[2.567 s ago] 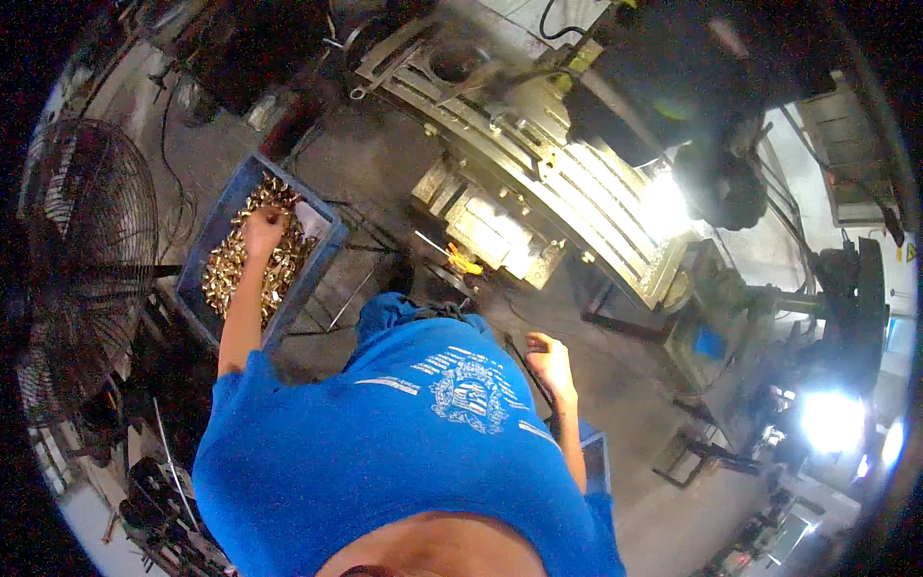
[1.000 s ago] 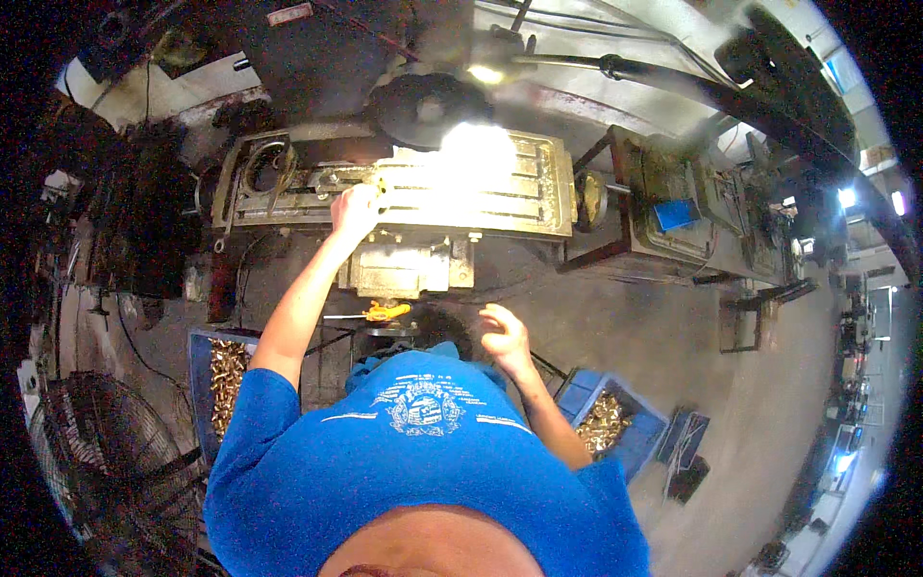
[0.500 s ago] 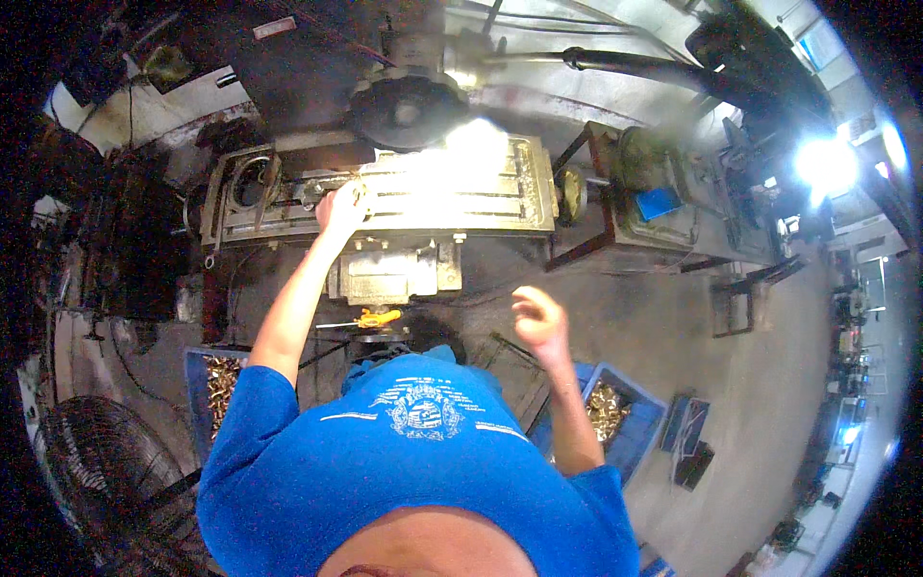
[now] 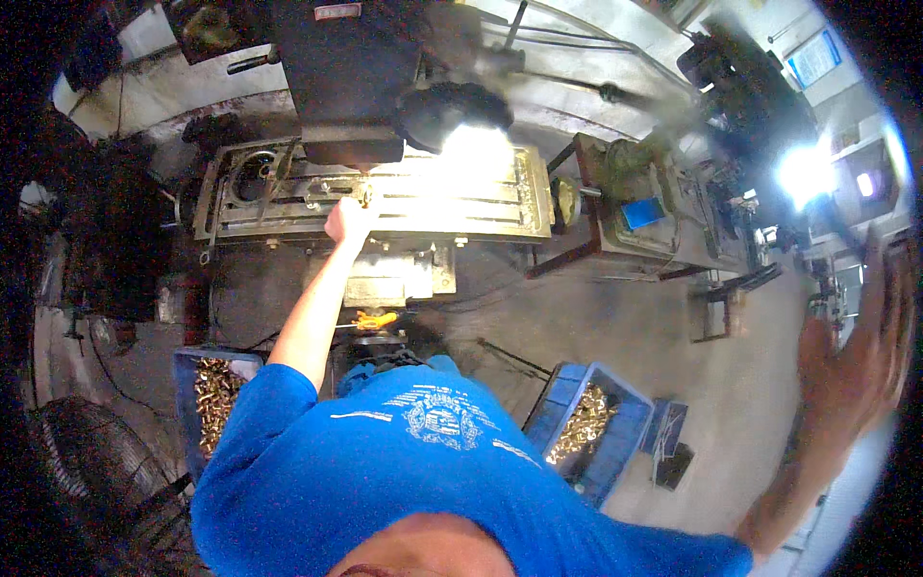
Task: The person repeatedly picks small brass parts from a blue bin, places each part into a milling machine vise, operates the machine with a lever, then removes the part and returns it to the bin. The cycle repeats continuously throughout the clip.
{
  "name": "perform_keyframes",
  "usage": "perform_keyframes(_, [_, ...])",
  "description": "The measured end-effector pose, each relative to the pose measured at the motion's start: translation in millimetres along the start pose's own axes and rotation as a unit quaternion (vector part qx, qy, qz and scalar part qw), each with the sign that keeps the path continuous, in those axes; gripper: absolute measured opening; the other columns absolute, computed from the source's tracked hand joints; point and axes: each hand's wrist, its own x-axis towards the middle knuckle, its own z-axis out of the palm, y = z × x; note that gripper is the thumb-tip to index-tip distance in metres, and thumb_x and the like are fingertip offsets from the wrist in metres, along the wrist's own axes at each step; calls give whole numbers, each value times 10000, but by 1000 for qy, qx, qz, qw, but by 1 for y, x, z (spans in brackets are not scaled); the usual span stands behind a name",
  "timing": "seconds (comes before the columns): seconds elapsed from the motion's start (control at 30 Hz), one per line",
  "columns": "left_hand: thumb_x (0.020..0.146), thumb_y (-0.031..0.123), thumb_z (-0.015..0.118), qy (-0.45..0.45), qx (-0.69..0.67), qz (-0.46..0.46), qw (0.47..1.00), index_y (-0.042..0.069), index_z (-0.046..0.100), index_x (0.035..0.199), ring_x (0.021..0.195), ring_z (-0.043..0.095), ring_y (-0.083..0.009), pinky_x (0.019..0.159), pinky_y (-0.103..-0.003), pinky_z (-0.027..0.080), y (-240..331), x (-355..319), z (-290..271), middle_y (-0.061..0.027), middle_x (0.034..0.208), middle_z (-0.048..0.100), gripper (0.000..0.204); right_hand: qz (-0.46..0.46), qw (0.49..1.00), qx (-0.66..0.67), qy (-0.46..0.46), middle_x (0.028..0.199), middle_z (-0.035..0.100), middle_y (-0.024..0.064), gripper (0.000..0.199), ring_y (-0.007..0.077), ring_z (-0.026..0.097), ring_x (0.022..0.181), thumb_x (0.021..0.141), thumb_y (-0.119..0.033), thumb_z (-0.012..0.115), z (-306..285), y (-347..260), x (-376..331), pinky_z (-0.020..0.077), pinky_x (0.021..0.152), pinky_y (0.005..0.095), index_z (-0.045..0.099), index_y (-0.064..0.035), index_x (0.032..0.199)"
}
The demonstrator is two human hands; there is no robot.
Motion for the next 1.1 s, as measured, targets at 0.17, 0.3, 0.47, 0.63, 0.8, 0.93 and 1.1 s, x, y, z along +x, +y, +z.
perform_keyframes(0.17, [700, 624, 556, 7, -14, -9, 1000, 23, 662, 691, 721, 647, -347, 620, -420, 500, -5, 0, -6, -193, 726, 644, 611, -159, 848, 426, -273, 886, 612, 193, 800, 269, 555, 681, 438, -44, 567, 39, -12, -83, 468, 644, 361, 489, 28, 1231])
perform_keyframes(0.3, [703, 623, 561, -8, -24, -17, 1000, 26, 665, 702, 715, 647, -339, 610, -418, 496, -2, -2, -8, -190, 724, 645, 606, -84, 669, 644, -362, 787, 581, 12, 504, 72, 522, 678, 634, 87, 563, 121, -118, -162, 438, 566, 232, 523, -34, 1121])
perform_keyframes(0.47, [656, 530, 654, -23, -58, -28, 998, 31, 660, 733, 755, 649, -321, 642, -408, 500, 5, -8, -3, -180, 769, 652, 505, 97, 413, 801, -423, 573, 437, -68, 317, 19, 388, 476, 687, 83, 509, 156, -210, -200, 292, 426, 197, 597, -49, 962])
perform_keyframes(0.63, [653, 539, 659, 3, -51, -55, 997, 29, 658, 711, 736, 650, -325, 621, -415, 501, 2, -5, -5, -177, 754, 652, 514, 68, 369, 796, -474, 600, 465, -31, 222, 44, 413, 476, 651, 56, 536, 165, -213, -188, 307, 422, 201, 549, -23, 858])
perform_keyframes(0.8, [648, 542, 663, -13, -46, -76, 996, 37, 662, 706, 727, 652, -326, 610, -411, 508, 7, -5, -7, -173, 744, 653, 508, 92, 371, 802, -460, 630, 461, -40, 180, 53, 442, 549, 631, 59, 570, 193, -226, -204, 334, 476, 202, 509, -68, 744])
perform_keyframes(0.93, [646, 543, 663, 2, -48, -73, 996, 32, 661, 708, 737, 654, -326, 614, -410, 510, 5, -5, -1, -174, 739, 653, 515, 85, 297, 837, -451, 650, 449, -39, 188, 53, 428, 552, 610, 13, 600, 206, -248, -213, 329, 482, 207, 495, -64, 746])
perform_keyframes(1.1, [650, 543, 659, -4, -31, -56, 998, 25, 657, 711, 742, 652, -326, 616, -420, 503, 11, -9, -1, -175, 751, 654, 522, 90, 154, 875, -450, 622, 449, -42, 175, 54, 410, 521, 613, -14, 590, 217, -265, -224, 319, 469, 208, 493, -62, 751])
